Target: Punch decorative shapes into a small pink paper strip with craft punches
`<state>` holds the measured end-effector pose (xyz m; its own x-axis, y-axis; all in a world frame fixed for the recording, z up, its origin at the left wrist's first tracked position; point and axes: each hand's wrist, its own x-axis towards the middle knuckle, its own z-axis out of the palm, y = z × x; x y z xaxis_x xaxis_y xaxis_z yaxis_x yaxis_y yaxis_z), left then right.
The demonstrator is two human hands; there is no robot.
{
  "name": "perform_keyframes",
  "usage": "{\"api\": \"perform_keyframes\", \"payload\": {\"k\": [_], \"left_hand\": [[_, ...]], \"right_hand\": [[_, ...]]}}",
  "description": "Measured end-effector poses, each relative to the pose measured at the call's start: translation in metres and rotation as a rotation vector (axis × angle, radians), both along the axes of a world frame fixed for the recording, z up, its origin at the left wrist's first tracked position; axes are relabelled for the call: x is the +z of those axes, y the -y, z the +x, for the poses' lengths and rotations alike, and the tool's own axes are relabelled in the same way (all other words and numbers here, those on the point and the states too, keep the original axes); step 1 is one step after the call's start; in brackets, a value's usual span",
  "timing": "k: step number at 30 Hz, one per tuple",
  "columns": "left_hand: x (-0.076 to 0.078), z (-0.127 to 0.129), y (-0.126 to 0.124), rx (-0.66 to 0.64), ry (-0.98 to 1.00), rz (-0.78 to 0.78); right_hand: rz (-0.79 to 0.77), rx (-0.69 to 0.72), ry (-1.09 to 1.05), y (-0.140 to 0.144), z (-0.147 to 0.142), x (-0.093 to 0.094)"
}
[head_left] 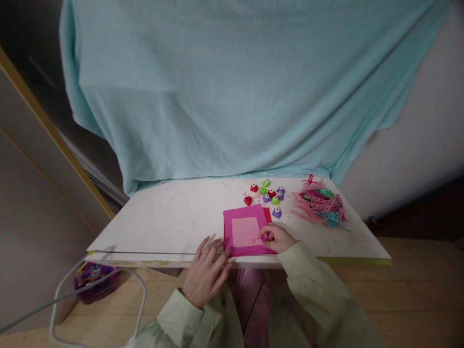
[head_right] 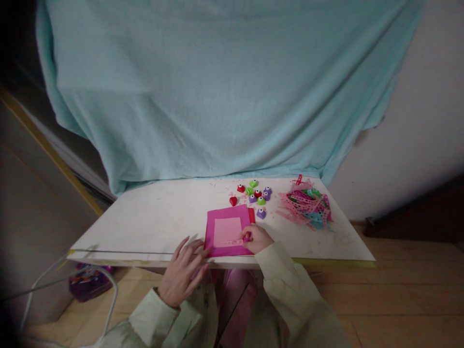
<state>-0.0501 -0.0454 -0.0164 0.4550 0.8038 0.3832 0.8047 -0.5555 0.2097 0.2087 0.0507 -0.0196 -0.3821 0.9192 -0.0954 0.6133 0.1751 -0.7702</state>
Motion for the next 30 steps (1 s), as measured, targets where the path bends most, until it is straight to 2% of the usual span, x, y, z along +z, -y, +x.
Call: {"api": "perform_keyframes", "payload": {"k": [7, 11, 30], "left_hand": [[0.01, 0.044, -0.005, -0.066, -0.019, -0.016], [0.009, 0.052, -0.007, -0.038, -0.003, -0.018], [0.001, 0.005, -0.003, 0.004, -0.094, 0.012]], "right_hand": [[0.051, -0.013, -0.005, 0.004, -0.002, 0.0], [0.058, -0.028, 0.0, 0.005, -0.002, -0.001], [0.094, -0.003, 0.011, 0.001, 0.001, -0.01]]}}
